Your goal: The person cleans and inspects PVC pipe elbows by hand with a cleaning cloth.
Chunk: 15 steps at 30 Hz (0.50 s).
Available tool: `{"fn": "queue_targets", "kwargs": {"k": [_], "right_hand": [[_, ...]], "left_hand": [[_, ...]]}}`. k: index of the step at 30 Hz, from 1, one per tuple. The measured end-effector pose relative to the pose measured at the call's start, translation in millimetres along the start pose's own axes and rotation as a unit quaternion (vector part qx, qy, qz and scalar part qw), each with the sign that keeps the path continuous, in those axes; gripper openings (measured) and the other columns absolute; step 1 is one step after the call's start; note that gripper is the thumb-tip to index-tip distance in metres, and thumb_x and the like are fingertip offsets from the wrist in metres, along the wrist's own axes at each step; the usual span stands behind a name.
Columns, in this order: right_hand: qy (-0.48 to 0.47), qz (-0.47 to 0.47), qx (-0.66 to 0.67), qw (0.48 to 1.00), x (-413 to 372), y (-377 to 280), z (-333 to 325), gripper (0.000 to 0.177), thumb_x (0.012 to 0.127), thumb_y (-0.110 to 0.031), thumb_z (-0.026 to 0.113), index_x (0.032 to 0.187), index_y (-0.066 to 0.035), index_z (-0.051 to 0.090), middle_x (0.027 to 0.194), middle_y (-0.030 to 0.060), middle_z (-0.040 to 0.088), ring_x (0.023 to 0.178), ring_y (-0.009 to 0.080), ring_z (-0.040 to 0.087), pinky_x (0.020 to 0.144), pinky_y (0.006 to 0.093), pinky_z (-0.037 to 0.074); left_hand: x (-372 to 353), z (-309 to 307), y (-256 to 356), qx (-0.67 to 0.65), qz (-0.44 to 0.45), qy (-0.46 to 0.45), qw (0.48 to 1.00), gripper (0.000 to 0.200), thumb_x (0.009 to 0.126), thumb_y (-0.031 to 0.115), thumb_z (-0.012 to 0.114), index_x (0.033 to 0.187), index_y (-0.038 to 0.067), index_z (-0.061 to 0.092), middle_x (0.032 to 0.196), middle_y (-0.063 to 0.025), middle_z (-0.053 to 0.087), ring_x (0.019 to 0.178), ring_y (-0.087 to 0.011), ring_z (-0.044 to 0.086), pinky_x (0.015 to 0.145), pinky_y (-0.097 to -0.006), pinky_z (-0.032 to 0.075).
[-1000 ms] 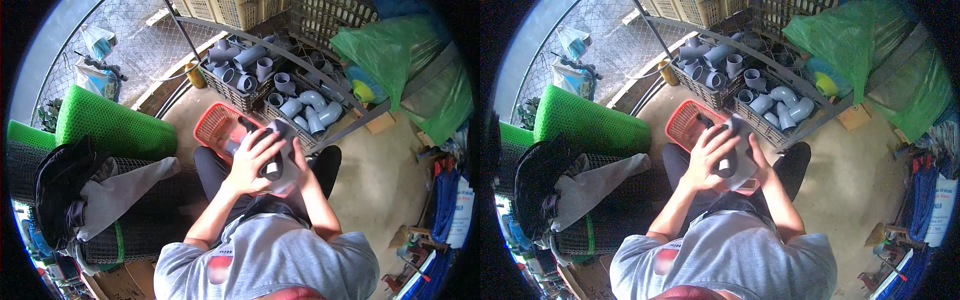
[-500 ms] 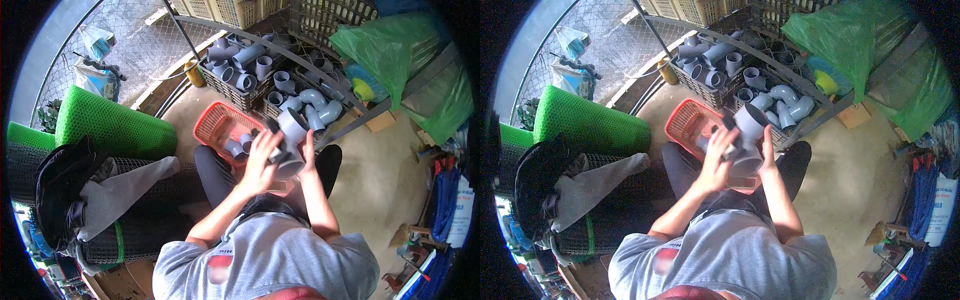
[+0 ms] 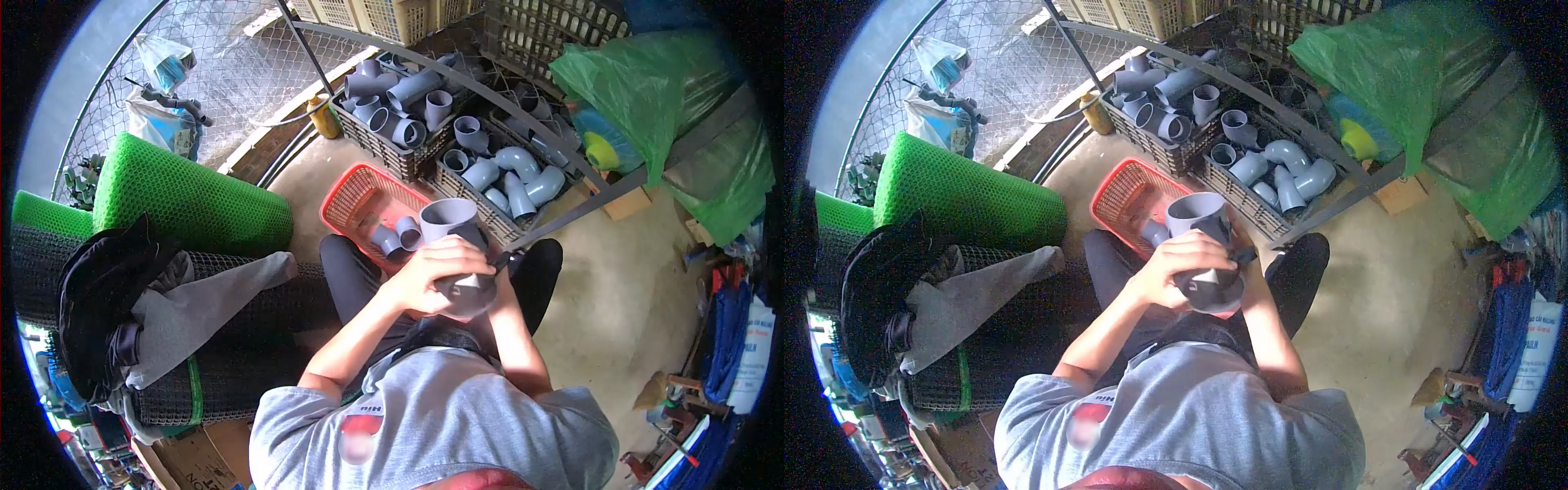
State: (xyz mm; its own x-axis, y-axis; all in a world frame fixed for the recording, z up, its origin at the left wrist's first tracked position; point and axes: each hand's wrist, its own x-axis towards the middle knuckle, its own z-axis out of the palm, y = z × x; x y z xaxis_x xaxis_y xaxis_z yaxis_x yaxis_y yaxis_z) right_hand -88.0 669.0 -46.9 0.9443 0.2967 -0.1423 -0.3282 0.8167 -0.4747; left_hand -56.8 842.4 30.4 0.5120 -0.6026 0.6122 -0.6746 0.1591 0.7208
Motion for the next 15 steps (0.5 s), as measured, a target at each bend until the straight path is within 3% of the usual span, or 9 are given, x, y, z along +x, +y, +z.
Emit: {"fn": "queue_targets", "kwargs": {"k": [1, 5, 8, 10, 11, 12, 14, 15], "right_hand": [[-0.001, 0.008, 0.016, 1.000, 1, 0, -3, 0.063, 0.107, -0.055, 0.034, 0.153, -0.011, 0.034, 0.148, 0.0104, 0.048, 0.134, 0.0204, 0.049, 0.116, 0.0399, 0.037], [-0.045, 0.064, 0.186, 0.979, -1, 25, -30, 0.064, 0.107, -0.056, 0.035, 0.153, -0.011, 0.035, 0.148, 0.0105, 0.048, 0.134, 0.0206, 0.049, 0.116, 0.0403, 0.037], [-0.158, 0.158, 0.404, 0.887, -4, 35, -55, 0.065, 0.106, -0.057, 0.036, 0.152, -0.011, 0.036, 0.147, 0.0106, 0.048, 0.134, 0.0208, 0.049, 0.117, 0.0405, 0.037], [-0.114, 0.110, 0.324, 0.933, -6, 23, -42, 0.065, 0.106, -0.057, 0.036, 0.152, -0.011, 0.037, 0.147, 0.0107, 0.048, 0.134, 0.0209, 0.049, 0.117, 0.0407, 0.037], [-0.048, 0.037, 0.161, 0.985, -9, 14, -28, 0.068, 0.103, -0.060, 0.038, 0.149, -0.010, 0.040, 0.146, 0.0111, 0.050, 0.132, 0.0213, 0.051, 0.115, 0.0406, 0.038], [0.038, -0.008, -0.021, 0.999, -12, 2, -1, 0.071, 0.101, -0.063, 0.040, 0.147, -0.009, 0.043, 0.144, 0.0115, 0.051, 0.130, 0.0218, 0.053, 0.114, 0.0404, 0.040], [0.025, 0.009, -0.022, 0.999, 1, -11, -12, 0.074, 0.101, -0.064, 0.039, 0.146, -0.006, 0.046, 0.141, 0.0138, 0.055, 0.126, 0.0236, 0.057, 0.110, 0.0407, 0.045], [-0.003, 0.021, 0.069, 0.997, 5, -14, -16, 0.077, 0.099, -0.065, 0.043, 0.146, -0.004, 0.044, 0.139, 0.0172, 0.054, 0.124, 0.0265, 0.058, 0.109, 0.0431, 0.047]], "left_hand": [[-1, 1, -1, -0.023, -0.011, -0.006, 1.000, 0.050, 0.069, 0.020, 0.065, 0.115, 0.002, 0.069, 0.114, -0.0136, 0.070, 0.109, -0.0331, 0.065, 0.105, -0.0463, 0.046], [-1, 16, -4, 0.052, -0.014, -0.051, 0.997, 0.055, 0.071, 0.026, 0.063, 0.120, 0.003, 0.066, 0.118, -0.0133, 0.068, 0.113, -0.0329, 0.064, 0.114, -0.0504, 0.040], [-5, 5, -18, 0.017, -0.030, -0.055, 0.998, 0.056, 0.080, 0.038, 0.060, 0.124, 0.003, 0.064, 0.122, -0.0146, 0.067, 0.117, -0.0351, 0.062, 0.115, -0.0549, 0.037], [-12, -5, -32, 0.024, -0.044, -0.047, 0.998, 0.071, 0.091, 0.061, 0.047, 0.129, 0.002, 0.063, 0.132, -0.0160, 0.063, 0.133, -0.0373, 0.053, 0.121, -0.0598, 0.022], [-19, -6, -37, 0.018, -0.069, -0.041, 0.997, 0.071, 0.092, 0.060, 0.048, 0.130, 0.002, 0.062, 0.135, -0.0162, 0.061, 0.138, -0.0369, 0.048, 0.122, -0.0589, 0.019], [-22, -7, -39, 0.014, -0.093, -0.037, 0.995, 0.070, 0.093, 0.058, 0.049, 0.132, 0.002, 0.062, 0.138, -0.0164, 0.060, 0.143, -0.0365, 0.043, 0.123, -0.0580, 0.015], [-25, 4, -38, -0.021, -0.122, 0.005, 0.992, 0.068, 0.094, 0.056, 0.049, 0.134, 0.002, 0.061, 0.140, -0.0161, 0.058, 0.146, -0.0364, 0.039, 0.123, -0.0573, 0.014], [-28, 14, -35, -0.057, -0.153, 0.051, 0.985, 0.067, 0.095, 0.054, 0.048, 0.135, 0.002, 0.060, 0.142, -0.0159, 0.057, 0.149, -0.0364, 0.034, 0.124, -0.0567, 0.013]]}}
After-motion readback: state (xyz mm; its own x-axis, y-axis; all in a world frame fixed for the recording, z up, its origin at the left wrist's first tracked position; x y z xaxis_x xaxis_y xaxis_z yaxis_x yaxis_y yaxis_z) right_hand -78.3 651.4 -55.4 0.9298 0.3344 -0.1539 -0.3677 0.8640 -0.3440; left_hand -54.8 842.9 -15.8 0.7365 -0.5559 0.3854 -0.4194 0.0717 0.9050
